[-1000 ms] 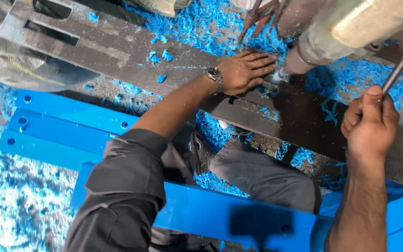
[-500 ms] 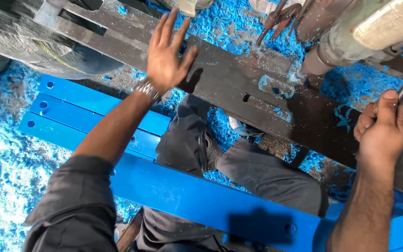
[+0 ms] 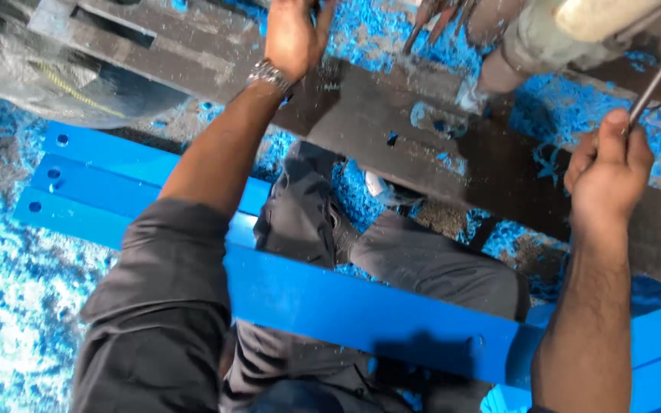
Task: Drilling holes into blue plastic industrial components and removing shavings.
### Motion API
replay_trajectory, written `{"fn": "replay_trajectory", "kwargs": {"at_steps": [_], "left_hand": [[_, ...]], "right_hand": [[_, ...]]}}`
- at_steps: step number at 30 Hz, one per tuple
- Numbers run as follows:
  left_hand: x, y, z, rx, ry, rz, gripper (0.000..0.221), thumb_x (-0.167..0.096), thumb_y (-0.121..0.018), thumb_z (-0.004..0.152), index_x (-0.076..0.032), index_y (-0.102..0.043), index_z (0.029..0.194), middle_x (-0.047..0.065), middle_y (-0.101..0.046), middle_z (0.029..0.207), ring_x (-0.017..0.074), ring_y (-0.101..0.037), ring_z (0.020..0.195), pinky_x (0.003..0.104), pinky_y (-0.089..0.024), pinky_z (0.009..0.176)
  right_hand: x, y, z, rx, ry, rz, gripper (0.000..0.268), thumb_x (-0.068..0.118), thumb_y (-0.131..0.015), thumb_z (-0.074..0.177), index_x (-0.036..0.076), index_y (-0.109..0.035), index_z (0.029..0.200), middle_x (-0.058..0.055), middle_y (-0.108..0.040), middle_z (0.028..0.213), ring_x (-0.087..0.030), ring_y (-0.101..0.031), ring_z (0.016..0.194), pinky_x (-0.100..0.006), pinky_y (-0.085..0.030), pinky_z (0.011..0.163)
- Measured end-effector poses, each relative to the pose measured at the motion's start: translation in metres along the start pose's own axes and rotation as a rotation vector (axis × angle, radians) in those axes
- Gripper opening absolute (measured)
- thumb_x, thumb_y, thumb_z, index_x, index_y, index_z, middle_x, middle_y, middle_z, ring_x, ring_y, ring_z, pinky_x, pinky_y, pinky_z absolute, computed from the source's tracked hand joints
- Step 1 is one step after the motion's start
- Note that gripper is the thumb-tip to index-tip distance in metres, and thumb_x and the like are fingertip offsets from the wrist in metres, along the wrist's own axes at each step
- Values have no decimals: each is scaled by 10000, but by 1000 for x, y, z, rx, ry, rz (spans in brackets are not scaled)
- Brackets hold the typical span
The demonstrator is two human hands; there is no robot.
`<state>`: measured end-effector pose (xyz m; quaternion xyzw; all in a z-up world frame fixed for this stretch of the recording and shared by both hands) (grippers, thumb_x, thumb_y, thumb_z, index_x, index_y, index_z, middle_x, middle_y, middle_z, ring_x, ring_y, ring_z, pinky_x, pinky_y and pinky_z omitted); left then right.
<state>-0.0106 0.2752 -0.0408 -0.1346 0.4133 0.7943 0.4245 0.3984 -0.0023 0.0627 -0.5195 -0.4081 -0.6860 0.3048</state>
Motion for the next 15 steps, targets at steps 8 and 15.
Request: {"fn": "replay_trajectory", "kwargs": {"at_steps": [8,15], "left_hand": [[-122,251,-145,254,-195,253,295,-401,-782,1028,-168,-778,1209,157,-588,1390,368,-530,1293,476,-359,1060],[-54,372,-326,-146,775,-140,219,-212,-719,1067,-49,-731,1214,162,-606,1198,221,-643,820,347,-457,710]], "right_hand": [[-50,7,-21,111,-90,-12,336,407,-544,1195,95,-508,1077,-27,-557,792,-125,-527,598,-298,-460,536],[-63,-83,-166,771,99,-752,478,468,-462,1058,72,-725,1112,-177,-732,1123,-363,-689,1070,-465,-533,921]]}}
Point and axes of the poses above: each hand's wrist, its own z-axis towards the middle knuckle, its own y-axis out of the back of the hand, x = y × z, the point moved 4 cm from there along z, towards the middle knuckle
